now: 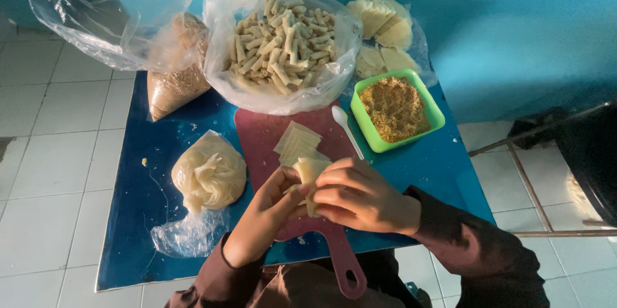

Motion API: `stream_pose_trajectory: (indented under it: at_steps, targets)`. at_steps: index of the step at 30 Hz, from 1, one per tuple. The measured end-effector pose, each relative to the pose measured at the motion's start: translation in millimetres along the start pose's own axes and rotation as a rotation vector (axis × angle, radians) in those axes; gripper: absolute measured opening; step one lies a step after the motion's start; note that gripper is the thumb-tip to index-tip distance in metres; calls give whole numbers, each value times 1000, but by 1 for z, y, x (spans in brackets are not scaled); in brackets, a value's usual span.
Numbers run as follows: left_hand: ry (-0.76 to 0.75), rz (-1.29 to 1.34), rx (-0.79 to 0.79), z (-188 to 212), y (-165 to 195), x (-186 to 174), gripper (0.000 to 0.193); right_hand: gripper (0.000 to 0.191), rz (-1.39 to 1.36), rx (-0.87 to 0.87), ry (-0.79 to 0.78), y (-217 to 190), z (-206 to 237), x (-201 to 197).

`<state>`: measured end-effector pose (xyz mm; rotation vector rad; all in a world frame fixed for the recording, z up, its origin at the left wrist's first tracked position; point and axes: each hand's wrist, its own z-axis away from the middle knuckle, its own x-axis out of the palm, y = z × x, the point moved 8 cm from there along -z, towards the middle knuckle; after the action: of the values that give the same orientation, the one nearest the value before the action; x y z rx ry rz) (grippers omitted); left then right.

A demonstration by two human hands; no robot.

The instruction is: The person folds thin square dough wrappers one at a time on a pink paddle board, pressing each fold flat and stacking the folded pieces in a pile on the board. They occasionally reach into a green container of brown filling and take more wrappers from a stack beside the table while a bowl of already folded pieces sits nearby.

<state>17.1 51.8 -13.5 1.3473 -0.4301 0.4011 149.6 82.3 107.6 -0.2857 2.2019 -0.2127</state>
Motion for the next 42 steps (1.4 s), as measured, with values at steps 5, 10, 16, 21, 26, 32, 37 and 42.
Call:
stream_pose_trajectory:
  at_steps: [5, 10, 16, 21, 26, 32, 37, 42]
  targets:
    - [-17, 111, 18, 4, 8, 3, 26, 42, -30, -10, 2, 1, -1, 0]
    - [-30, 109, 19, 4, 10, 6, 26, 33, -26, 11, 16, 4, 0, -1]
    - [-29, -37, 20, 7, 15, 10, 39, 17, -143, 187, 84, 16, -1, -6]
    - [-34, -79, 71, 5, 20, 16, 46, 11, -214, 298, 97, 24, 1, -8]
    - [10, -91, 119, -3, 8, 9, 39, 7, -368, 445, 122, 43, 20, 2]
    - [53, 70, 200, -10, -5, -20, 18, 15, -1187, 935, 498, 108, 65, 24]
    - [36, 363, 176, -10, -2, -27, 14, 16, -1222, 941, 585, 118, 70, 24]
    - [4, 133, -122, -7, -20, -4, 43, 16, -292, 580, 232, 64, 41, 1]
